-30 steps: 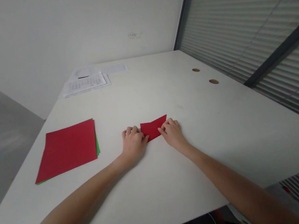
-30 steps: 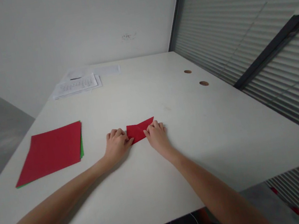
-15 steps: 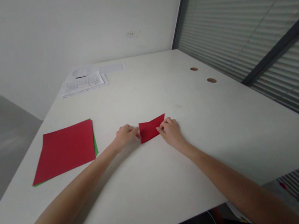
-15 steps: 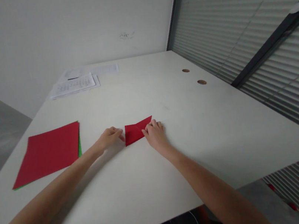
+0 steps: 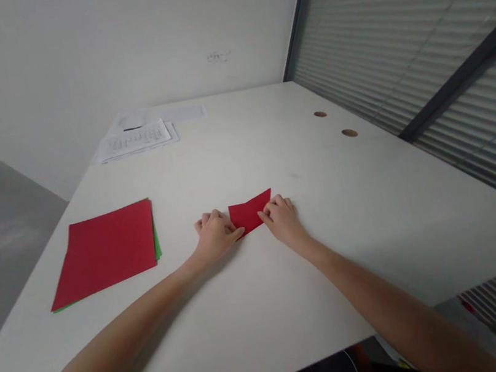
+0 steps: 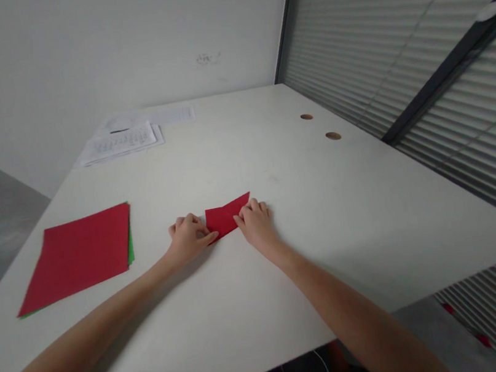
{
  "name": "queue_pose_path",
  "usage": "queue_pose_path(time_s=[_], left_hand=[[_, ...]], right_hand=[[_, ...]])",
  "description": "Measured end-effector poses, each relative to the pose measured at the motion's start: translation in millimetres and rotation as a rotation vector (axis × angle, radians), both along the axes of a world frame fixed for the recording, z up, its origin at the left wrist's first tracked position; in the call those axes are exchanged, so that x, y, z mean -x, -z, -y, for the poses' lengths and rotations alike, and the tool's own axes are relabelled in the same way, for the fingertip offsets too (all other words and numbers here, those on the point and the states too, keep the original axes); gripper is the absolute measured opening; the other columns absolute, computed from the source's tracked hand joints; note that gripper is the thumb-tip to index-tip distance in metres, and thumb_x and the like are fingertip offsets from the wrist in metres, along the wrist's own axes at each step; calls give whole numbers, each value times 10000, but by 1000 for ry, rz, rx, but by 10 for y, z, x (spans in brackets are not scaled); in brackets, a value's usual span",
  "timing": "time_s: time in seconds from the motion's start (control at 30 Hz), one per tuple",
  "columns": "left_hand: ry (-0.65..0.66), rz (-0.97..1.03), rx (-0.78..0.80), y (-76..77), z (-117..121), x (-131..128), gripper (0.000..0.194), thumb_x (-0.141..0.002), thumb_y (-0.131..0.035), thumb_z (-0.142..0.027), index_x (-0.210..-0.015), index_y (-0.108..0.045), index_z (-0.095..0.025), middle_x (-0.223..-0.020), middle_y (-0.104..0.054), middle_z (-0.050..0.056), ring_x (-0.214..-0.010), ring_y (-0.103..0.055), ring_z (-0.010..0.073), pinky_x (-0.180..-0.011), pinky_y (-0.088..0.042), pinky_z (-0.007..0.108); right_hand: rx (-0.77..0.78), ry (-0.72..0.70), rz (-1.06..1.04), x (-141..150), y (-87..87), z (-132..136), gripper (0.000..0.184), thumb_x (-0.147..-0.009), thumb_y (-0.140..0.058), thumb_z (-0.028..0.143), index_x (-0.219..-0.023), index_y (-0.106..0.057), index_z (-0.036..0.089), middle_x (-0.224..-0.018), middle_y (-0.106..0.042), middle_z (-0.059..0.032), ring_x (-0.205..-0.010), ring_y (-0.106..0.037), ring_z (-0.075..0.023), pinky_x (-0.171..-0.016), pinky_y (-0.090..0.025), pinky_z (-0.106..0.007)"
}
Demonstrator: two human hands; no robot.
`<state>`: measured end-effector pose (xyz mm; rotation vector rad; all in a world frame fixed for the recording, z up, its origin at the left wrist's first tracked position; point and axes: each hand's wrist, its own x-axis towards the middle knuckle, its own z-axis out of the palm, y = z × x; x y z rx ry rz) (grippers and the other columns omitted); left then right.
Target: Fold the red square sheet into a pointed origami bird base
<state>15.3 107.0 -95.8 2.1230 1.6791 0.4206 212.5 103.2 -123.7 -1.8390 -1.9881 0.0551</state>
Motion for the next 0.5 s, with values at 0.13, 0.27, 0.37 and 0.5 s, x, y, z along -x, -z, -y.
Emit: queue_pose_path(time_s=[0.13,0.27,0.37,0.5], left_hand=[[39,-30,-54,2,64,-17,262,-827,-654,-446,-708,-750,-234,-998,-576,74,-1021,-455,289,-883,-340,449],[78,-65,-80,-22,86,-26,227,-823,-667,-412,-735,-752,-221,-1026,-561,80,-1034,-450,288,-903,-337,459],[94,-77,-93,-44,79,-9,219,-807,-681,-405,-715,-745,-217,-1034,-560,82,-1043,-445,292,-917,-333,466],[107,-72,-63,-41,52,84,208,-781,-702,-414,-693,-744,-230,-1096,-556,77,-1075,-435,299,-935,-328,470]], right_hand=[[-13,-2,-16,-3,7,-1,164,-899,-588,300,-776,-634,202,-984,-589,-92,-956,-509,-271,-852,-403,-405],[-20,-17,-26,-6,19,-13,172,-900,-583,287,-762,-638,200,-960,-575,-96,-950,-510,-264,-870,-401,-403],[-27,-18,-39,-13,34,-23,191,-906,-566,293,-751,-637,207,-955,-572,-95,-934,-512,-266,-859,-405,-410],[-22,-28,-50,-27,51,-33,204,-913,-546,303,-758,-639,210,-950,-571,-95,-932,-511,-267,-843,-408,-414]])
